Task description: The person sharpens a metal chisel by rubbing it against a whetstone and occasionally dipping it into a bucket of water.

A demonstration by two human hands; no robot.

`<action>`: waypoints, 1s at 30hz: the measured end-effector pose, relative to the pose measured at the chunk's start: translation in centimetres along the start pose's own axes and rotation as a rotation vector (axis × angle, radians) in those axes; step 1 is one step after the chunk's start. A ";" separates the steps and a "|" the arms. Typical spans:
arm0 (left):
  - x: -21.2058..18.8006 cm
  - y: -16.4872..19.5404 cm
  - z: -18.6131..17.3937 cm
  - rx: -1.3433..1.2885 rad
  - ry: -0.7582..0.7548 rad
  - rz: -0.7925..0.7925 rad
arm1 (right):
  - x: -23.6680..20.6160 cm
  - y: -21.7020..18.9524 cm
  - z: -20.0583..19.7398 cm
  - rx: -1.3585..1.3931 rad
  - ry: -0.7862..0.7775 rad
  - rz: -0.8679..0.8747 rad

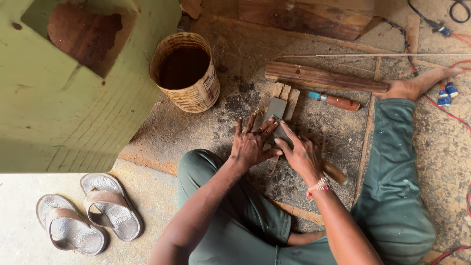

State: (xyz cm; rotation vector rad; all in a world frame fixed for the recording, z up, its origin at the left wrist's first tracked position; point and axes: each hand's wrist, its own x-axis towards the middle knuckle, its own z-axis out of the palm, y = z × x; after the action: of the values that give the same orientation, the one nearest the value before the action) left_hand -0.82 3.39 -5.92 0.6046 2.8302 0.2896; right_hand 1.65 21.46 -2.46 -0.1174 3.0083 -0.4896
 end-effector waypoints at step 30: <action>6.8 1.1 -7.5 0.158 -0.309 -0.048 | 8.1 3.7 0.1 0.137 0.235 -0.402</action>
State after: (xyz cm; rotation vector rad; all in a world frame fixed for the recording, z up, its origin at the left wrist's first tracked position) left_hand -8.45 6.13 0.27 0.5567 2.5785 -0.0354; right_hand -6.66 24.23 -4.41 -0.7110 3.1666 -0.7932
